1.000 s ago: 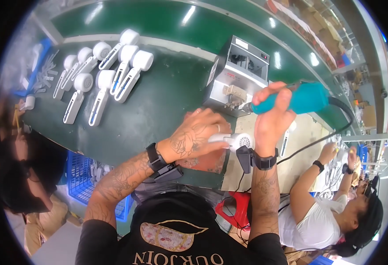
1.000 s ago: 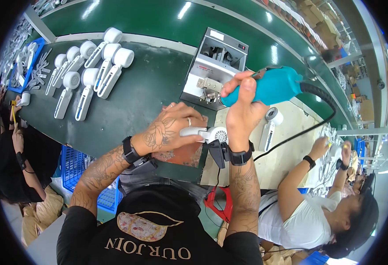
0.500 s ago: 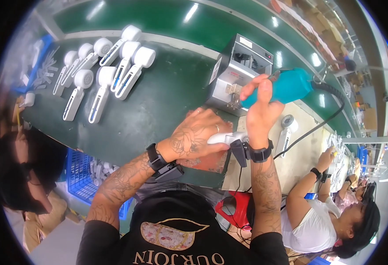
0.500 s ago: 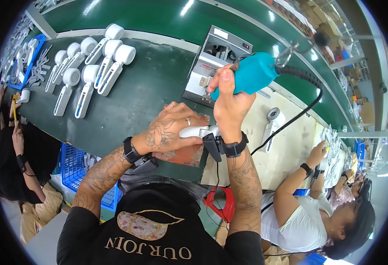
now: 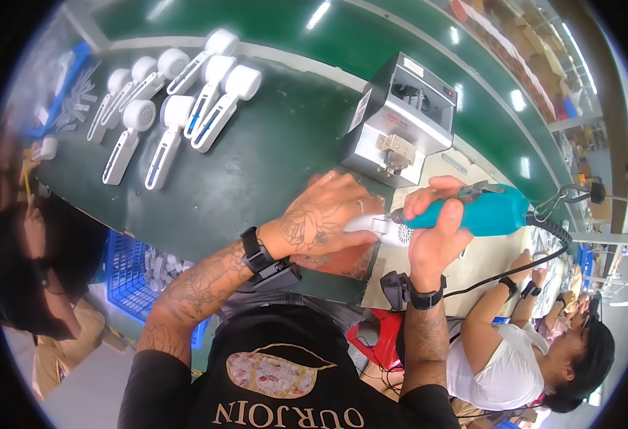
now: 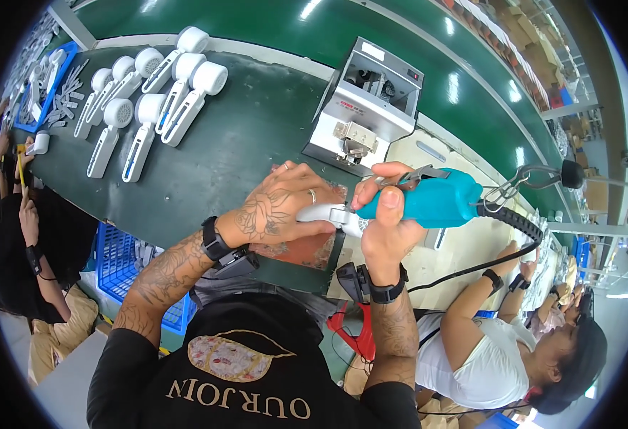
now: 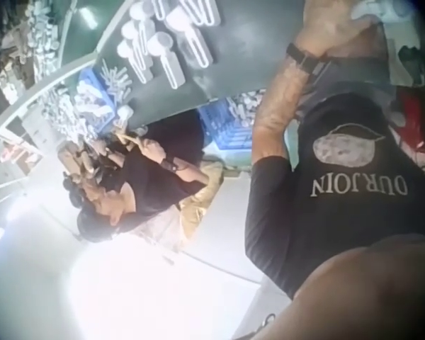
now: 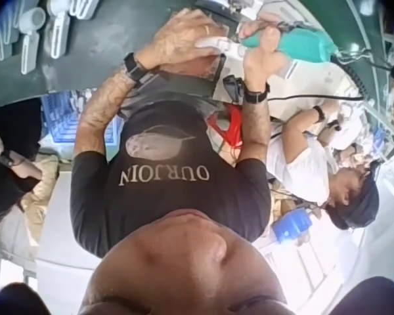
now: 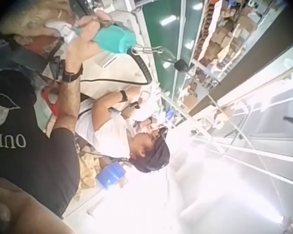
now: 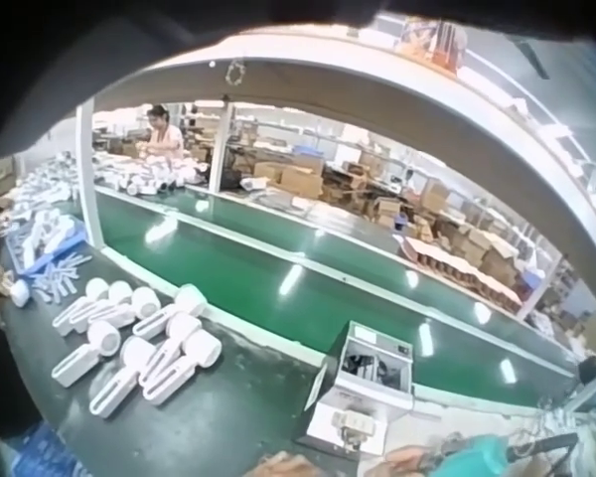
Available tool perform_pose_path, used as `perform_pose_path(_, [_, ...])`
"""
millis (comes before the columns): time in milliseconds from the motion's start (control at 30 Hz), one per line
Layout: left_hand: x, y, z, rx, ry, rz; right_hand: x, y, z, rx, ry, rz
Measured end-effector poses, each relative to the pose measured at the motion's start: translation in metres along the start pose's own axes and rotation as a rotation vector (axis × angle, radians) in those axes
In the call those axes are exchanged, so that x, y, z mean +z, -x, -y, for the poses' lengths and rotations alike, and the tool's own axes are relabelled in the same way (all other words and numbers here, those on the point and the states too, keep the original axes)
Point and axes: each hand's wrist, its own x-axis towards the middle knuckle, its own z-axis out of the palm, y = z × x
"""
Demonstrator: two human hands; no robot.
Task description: The person picks up a white plastic part, places it on a red block, and uses a power screwdriver to drive a screw into it. They then set the part aside and repeat the process with another part and a screw from the dispenser.
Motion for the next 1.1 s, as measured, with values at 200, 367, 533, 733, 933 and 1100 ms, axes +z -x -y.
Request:
perform_pose_path(200, [0.001,-0.003,-0.004,0.013,-0.033,-0.034,-0.004,0.003,-0.011,-0.014,-0.024,0.050])
perform_pose_path(367, [0.000,-0.004,-0.005,0.023,-0.042,-0.022,-0.001,0.003,-0.014,-0.040,-0.029,0.085])
perform_pose_path(533, [0.001,-0.003,-0.004,0.043,-0.049,-0.056,-0.002,-0.001,-0.009,0.055,-0.020,0.005])
perform_pose_path(733, [-0.002,-0.002,-0.004,0.031,-0.022,0.009,0.012,-0.036,0.002,-0.096,0.031,-0.081])
perform_pose_path(933, [-0.007,-0.001,-0.002,0.031,-0.032,-0.011,0.029,-0.064,-0.018,-0.232,0.043,0.042])
perform_pose_path(1100, [-0.007,-0.005,-0.009,0.084,-0.023,-0.011,0.019,-0.058,-0.023,-0.116,-0.035,-0.036])
